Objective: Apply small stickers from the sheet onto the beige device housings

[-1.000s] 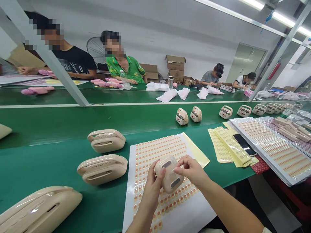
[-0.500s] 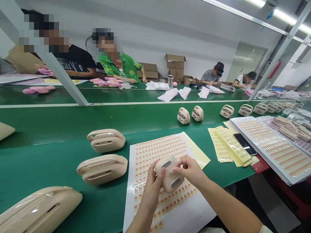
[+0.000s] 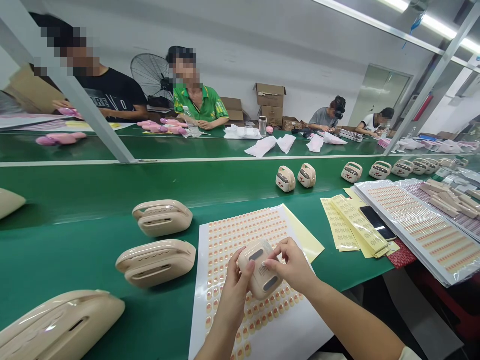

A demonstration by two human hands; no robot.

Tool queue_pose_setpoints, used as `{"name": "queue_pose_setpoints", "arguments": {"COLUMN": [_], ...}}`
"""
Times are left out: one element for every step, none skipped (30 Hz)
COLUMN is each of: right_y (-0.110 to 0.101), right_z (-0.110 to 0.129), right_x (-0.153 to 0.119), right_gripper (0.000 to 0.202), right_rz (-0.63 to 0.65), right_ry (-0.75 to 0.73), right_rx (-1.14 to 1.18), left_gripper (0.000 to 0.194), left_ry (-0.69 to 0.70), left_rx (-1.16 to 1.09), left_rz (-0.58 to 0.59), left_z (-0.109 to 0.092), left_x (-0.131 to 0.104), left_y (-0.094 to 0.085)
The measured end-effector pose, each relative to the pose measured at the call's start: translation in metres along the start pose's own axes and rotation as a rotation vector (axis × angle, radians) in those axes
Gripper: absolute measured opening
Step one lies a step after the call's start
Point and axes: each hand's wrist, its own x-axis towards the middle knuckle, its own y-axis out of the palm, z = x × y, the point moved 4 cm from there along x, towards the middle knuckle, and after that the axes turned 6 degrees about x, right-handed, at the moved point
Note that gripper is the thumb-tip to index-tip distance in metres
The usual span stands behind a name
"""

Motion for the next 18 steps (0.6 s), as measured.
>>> {"name": "queue_pose_setpoints", "arguments": {"right_y": [0.001,0.002,0.003,0.004,0.004,0.005,0.006,0.006,0.007,0.007,0.007,0.007,0.006,0.006,0.006,0.007,0.008,0.009], "right_z": [0.0,0.0,-0.001,-0.001,-0.001,-0.002,-0.003,-0.003,-0.004,-0.004,-0.004,-0.004,-0.003,-0.002,-0.001,0.0,0.0,0.0], "right_x": [-0.001,-0.003,-0.004,-0.006,-0.007,-0.008,-0.008,-0.009,-0.009,-0.008,-0.008,-0.009,-0.009,-0.01,-0.011,-0.012,-0.012,-0.012], "right_gripper": [0.012,0.013,0.014,0.015,0.016,0.016,0.016,0.016,0.015,0.014,0.013,0.011,0.011,0.011,0.012,0.013,0.015,0.017], "right_rz": [-0.013,-0.026,-0.038,-0.05,-0.061,-0.068,-0.072,-0.071,-0.065,-0.056,-0.048,-0.044,-0.039,-0.032,-0.022,-0.01,0.004,0.016], "right_ry": [-0.048,-0.098,-0.147,-0.194,-0.239,-0.279,-0.313,-0.34,-0.36,-0.379,-0.403,-0.438,-0.487,-0.545,-0.603,-0.65,-0.679,-0.687], "right_rx": [-0.016,-0.033,-0.051,-0.068,-0.083,-0.094,-0.103,-0.107,-0.111,-0.117,-0.129,-0.148,-0.176,-0.209,-0.246,-0.284,-0.32,-0.352], "left_gripper": [0.063,0.062,0.062,0.061,0.061,0.061,0.062,0.063,0.063,0.064,0.064,0.064,0.063,0.063,0.062,0.062,0.062,0.062], "left_ry": [0.0,0.0,0.0,-0.002,-0.005,-0.012,-0.02,-0.026,-0.031,-0.032,-0.032,-0.03,-0.026,-0.021,-0.014,-0.005,0.004,0.011], "left_rx": [0.001,0.001,0.002,0.004,0.003,0.002,-0.001,-0.007,-0.017,-0.028,-0.037,-0.041,-0.041,-0.039,-0.037,-0.034,-0.031,-0.028], "left_rz": [-0.004,-0.009,-0.012,-0.014,-0.014,-0.012,-0.008,-0.005,-0.005,-0.007,-0.009,-0.011,-0.011,-0.008,-0.004,-0.001,0.0,-0.001], "left_z": [0.0,-0.001,-0.001,-0.001,-0.001,-0.001,0.0,0.001,0.001,0.002,0.003,0.003,0.004,0.005,0.005,0.005,0.005,0.004], "left_x": [0.0,-0.001,-0.001,-0.001,-0.001,-0.001,-0.001,-0.001,0.0,0.0,0.0,0.001,0.001,0.001,0.001,0.001,0.0,0.0], "left_y": [0.0,0.0,0.0,0.0,0.0,0.0,0.0,0.0,0.0,0.0,-0.001,-0.001,-0.001,-0.001,-0.001,0.0,0.0,0.0]}}
